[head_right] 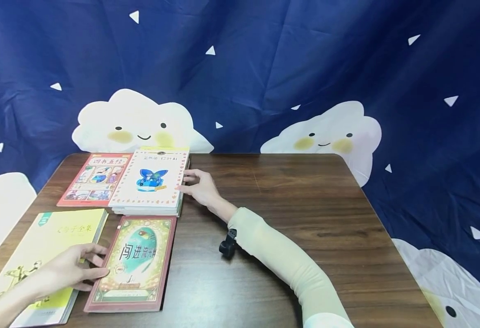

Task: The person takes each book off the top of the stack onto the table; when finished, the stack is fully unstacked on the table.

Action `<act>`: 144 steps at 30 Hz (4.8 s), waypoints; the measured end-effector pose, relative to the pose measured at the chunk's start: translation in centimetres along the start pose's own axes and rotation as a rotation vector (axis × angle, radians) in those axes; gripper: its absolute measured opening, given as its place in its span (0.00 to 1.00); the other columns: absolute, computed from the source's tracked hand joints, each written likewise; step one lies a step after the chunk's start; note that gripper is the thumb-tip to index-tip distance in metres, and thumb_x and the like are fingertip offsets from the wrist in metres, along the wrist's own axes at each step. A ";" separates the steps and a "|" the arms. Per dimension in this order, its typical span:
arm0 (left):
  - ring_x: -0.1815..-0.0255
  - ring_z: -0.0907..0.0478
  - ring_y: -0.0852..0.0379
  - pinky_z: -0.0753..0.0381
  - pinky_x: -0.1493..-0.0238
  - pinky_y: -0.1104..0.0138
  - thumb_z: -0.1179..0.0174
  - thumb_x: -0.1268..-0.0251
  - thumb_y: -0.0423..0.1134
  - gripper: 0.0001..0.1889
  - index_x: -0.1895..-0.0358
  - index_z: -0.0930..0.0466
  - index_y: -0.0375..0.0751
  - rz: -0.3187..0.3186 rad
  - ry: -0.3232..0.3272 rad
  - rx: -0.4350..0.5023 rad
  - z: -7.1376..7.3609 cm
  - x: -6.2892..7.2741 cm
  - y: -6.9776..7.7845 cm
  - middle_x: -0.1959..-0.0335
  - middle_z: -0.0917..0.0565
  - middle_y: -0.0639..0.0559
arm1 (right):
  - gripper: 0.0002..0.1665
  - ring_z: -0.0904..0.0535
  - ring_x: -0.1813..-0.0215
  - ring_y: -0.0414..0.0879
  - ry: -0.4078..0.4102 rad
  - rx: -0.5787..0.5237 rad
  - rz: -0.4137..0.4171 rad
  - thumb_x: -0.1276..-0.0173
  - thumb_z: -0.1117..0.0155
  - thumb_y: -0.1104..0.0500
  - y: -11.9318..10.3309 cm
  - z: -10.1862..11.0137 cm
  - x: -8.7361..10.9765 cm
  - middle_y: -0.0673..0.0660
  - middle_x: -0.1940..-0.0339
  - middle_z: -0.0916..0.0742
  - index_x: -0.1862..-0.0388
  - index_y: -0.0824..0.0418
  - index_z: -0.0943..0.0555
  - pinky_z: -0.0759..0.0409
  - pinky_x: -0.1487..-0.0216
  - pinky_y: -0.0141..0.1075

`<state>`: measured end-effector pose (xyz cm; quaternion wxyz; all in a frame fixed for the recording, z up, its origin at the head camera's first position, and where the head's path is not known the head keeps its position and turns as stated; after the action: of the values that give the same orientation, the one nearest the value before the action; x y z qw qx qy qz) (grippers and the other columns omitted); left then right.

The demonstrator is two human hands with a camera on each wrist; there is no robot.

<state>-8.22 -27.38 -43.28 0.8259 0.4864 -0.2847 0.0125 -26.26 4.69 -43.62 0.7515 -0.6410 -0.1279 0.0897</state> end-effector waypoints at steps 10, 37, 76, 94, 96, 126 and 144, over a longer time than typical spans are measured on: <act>0.61 0.09 0.52 0.06 0.60 0.61 0.36 0.23 0.51 0.35 0.28 0.30 0.25 -0.096 0.247 -0.161 5.7 -2.9 3.0 0.48 0.14 0.33 | 0.32 0.14 0.47 0.44 0.000 0.001 -0.004 0.33 0.23 0.62 -0.1 -0.2 0.2 0.64 0.36 0.13 0.30 0.60 0.20 0.09 0.47 0.36; 0.58 0.18 0.72 0.09 0.56 0.69 0.37 0.23 0.53 0.34 0.25 0.30 0.34 -0.168 0.301 -0.061 8.6 -12.1 4.4 0.31 0.25 0.32 | 0.33 0.15 0.65 0.40 0.051 -0.038 -0.101 0.29 0.27 0.63 -0.4 -1.2 -0.4 0.55 0.57 0.14 0.28 0.70 0.25 0.08 0.46 0.43; 0.56 0.14 0.63 0.07 0.55 0.65 0.32 0.27 0.38 0.29 0.27 0.27 0.31 -0.177 0.274 -0.053 8.0 -12.4 4.8 0.30 0.26 0.30 | 0.24 0.10 0.64 0.40 0.064 -0.427 -0.156 0.27 0.42 0.75 -0.9 10.4 2.0 0.49 0.64 0.09 0.35 0.63 0.27 0.09 0.63 0.35; 0.50 0.15 0.57 0.07 0.55 0.64 0.32 0.27 0.39 0.29 0.27 0.26 0.32 -0.167 0.282 -0.072 7.9 -12.3 4.9 0.28 0.27 0.30 | 0.24 0.11 0.67 0.38 0.095 -0.371 -0.198 0.26 0.44 0.75 2.1 14.9 2.8 0.48 0.65 0.10 0.32 0.66 0.31 0.09 0.64 0.33; 0.50 0.15 0.57 0.07 0.55 0.64 0.32 0.27 0.40 0.29 0.27 0.26 0.32 -0.168 0.280 -0.072 7.9 -12.3 4.9 0.28 0.27 0.30 | 0.25 0.11 0.67 0.38 0.100 -0.368 -0.217 0.26 0.44 0.75 2.6 14.9 2.5 0.48 0.66 0.10 0.32 0.66 0.31 0.09 0.64 0.33; 0.54 0.13 0.58 0.07 0.55 0.64 0.34 0.25 0.38 0.30 0.25 0.28 0.32 -0.162 0.286 -0.054 7.7 -12.1 5.1 0.29 0.28 0.29 | 0.26 0.12 0.68 0.41 0.025 -0.059 -0.099 0.27 0.32 0.66 0.5 4.9 -0.7 0.74 0.43 0.12 0.34 0.74 0.21 0.07 0.61 0.35; 0.56 0.11 0.58 0.06 0.56 0.63 0.34 0.26 0.37 0.30 0.25 0.30 0.29 -0.164 0.280 -0.048 7.8 -12.2 4.9 0.29 0.28 0.27 | 0.29 0.12 0.72 0.41 0.072 -0.089 -0.165 0.33 0.22 0.58 0.1 -0.3 -2.8 0.59 0.60 0.09 0.36 0.66 0.19 0.08 0.64 0.34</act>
<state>-23.44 -27.98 -42.39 0.8671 0.4817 -0.1264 0.0060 -28.79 3.60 -44.02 0.7311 -0.6640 -0.1571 -0.0014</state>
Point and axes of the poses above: each hand's wrist, its own x-axis away from the middle knuckle, its own z-axis out of the back of the hand, y = z × x, the point moved 1 cm from there along -x, towards the middle knuckle
